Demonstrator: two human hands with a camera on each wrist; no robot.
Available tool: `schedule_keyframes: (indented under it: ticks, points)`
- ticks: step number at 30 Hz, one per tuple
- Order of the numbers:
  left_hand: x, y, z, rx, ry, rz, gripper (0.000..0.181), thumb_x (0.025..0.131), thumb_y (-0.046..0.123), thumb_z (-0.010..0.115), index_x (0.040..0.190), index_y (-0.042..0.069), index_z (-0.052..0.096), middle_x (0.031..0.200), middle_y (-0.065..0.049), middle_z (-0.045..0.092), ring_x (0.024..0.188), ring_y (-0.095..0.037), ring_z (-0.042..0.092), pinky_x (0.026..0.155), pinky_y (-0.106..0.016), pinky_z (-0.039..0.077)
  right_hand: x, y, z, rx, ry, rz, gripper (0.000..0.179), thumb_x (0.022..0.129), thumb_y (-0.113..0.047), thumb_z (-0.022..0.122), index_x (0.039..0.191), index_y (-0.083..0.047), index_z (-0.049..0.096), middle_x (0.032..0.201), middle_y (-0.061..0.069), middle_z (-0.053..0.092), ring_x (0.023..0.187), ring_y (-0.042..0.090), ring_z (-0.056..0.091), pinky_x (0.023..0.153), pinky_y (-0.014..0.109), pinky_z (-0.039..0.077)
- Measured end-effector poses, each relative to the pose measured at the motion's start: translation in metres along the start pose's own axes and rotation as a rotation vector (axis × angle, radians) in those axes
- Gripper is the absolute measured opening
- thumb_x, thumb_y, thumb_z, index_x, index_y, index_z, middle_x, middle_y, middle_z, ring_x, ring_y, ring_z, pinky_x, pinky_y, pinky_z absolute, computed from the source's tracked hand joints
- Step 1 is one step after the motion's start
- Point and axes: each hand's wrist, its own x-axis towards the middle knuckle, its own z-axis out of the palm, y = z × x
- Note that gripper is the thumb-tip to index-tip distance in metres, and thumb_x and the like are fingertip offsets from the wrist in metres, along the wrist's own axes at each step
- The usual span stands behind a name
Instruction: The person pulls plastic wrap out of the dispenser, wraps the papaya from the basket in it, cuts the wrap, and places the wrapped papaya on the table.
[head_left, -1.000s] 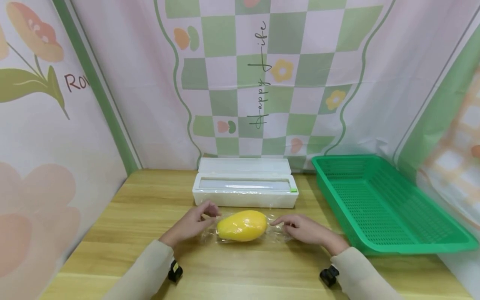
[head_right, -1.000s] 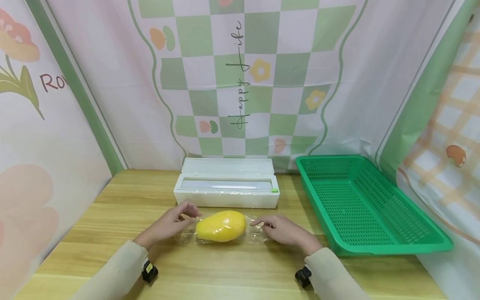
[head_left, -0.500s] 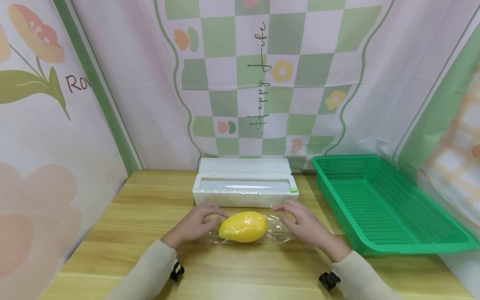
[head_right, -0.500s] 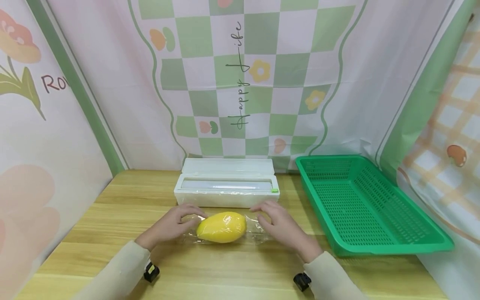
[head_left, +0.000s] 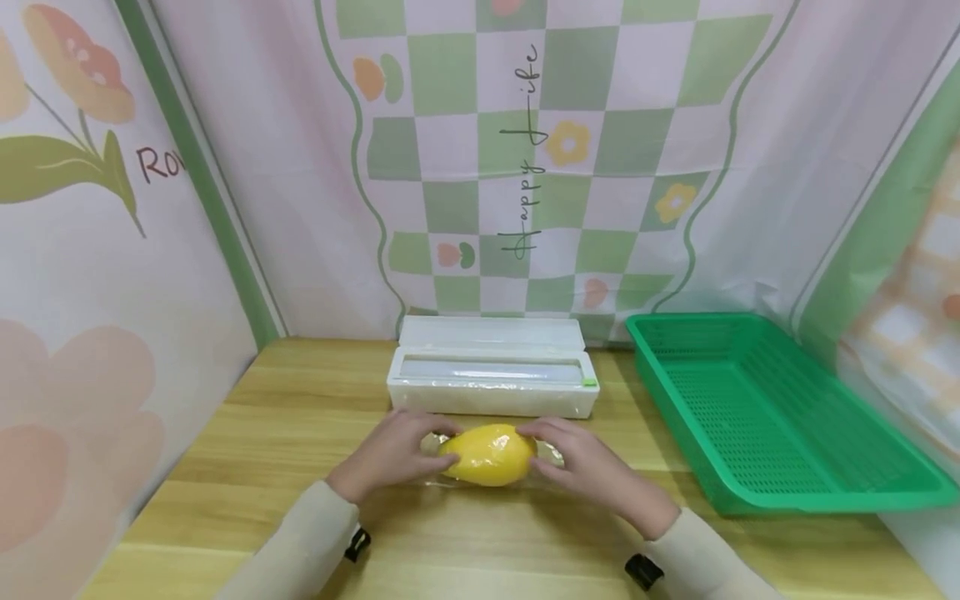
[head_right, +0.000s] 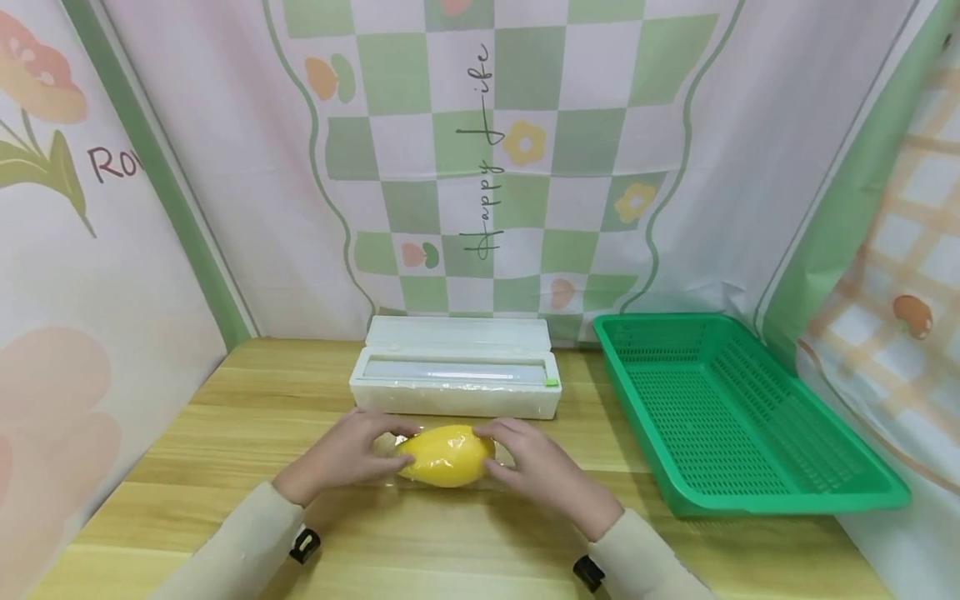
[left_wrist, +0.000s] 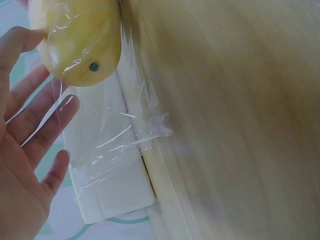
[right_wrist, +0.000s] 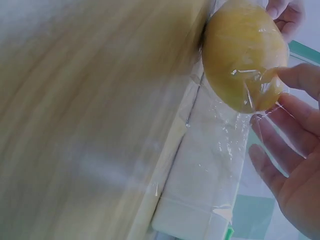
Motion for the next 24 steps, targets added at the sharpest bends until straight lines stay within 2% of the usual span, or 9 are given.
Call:
schedule_keyframes:
  ticks: [3, 8, 11, 15, 18, 24]
  points:
    - [-0.001, -0.002, 0.002, -0.018, -0.018, 0.011, 0.043, 0.087, 0.043, 0.077, 0.123, 0.021, 0.070, 0.117, 0.012, 0.069, 0.103, -0.007, 0.063, 0.093, -0.034, 0.051, 0.001, 0.000, 0.001, -0.001, -0.027, 0.049, 0.043, 0.091, -0.018, 0.075, 0.130, -0.006, 0.063, 0.128, 0.006, 0.064, 0.115, 0.023, 0.061, 0.097, 0.042, 0.052]
    - [-0.004, -0.007, 0.005, -0.058, -0.054, -0.007, 0.054, 0.084, 0.049, 0.078, 0.130, 0.024, 0.064, 0.123, 0.013, 0.064, 0.108, -0.008, 0.060, 0.095, -0.035, 0.051, 0.003, 0.001, 0.003, 0.042, -0.090, 0.117, 0.053, 0.093, -0.025, 0.074, 0.138, -0.005, 0.056, 0.141, 0.015, 0.055, 0.127, 0.033, 0.054, 0.104, 0.051, 0.045]
    - [-0.004, -0.009, 0.006, -0.123, -0.068, -0.004, 0.055, 0.084, 0.047, 0.080, 0.131, 0.024, 0.063, 0.125, 0.014, 0.064, 0.109, -0.008, 0.061, 0.096, -0.034, 0.051, 0.003, 0.003, 0.004, 0.136, -0.124, 0.160, 0.054, 0.093, -0.027, 0.073, 0.138, -0.005, 0.053, 0.141, 0.014, 0.055, 0.128, 0.032, 0.053, 0.105, 0.049, 0.044]
    - [-0.004, -0.009, 0.009, -0.212, -0.086, 0.016, 0.057, 0.083, 0.038, 0.083, 0.132, 0.021, 0.060, 0.125, 0.013, 0.063, 0.109, -0.008, 0.061, 0.096, -0.032, 0.051, 0.003, 0.006, 0.004, 0.278, -0.133, 0.211, 0.046, 0.095, -0.031, 0.071, 0.133, -0.009, 0.055, 0.132, 0.004, 0.061, 0.123, 0.026, 0.058, 0.103, 0.045, 0.047]
    - [-0.003, -0.009, 0.010, -0.235, -0.089, 0.025, 0.060, 0.081, 0.036, 0.085, 0.133, 0.020, 0.060, 0.126, 0.013, 0.062, 0.109, -0.007, 0.060, 0.096, -0.030, 0.051, 0.002, 0.008, 0.004, 0.335, -0.132, 0.218, 0.040, 0.097, -0.034, 0.067, 0.128, -0.011, 0.057, 0.126, 0.000, 0.063, 0.116, 0.024, 0.061, 0.100, 0.045, 0.050]
    - [-0.003, -0.006, 0.011, -0.262, -0.096, 0.034, 0.059, 0.078, 0.035, 0.087, 0.129, 0.019, 0.062, 0.123, 0.012, 0.063, 0.108, -0.006, 0.060, 0.094, -0.028, 0.051, -0.001, 0.006, 0.003, 0.397, -0.148, 0.174, 0.035, 0.098, -0.030, 0.067, 0.123, -0.007, 0.059, 0.121, 0.005, 0.063, 0.106, 0.025, 0.064, 0.093, 0.044, 0.054]
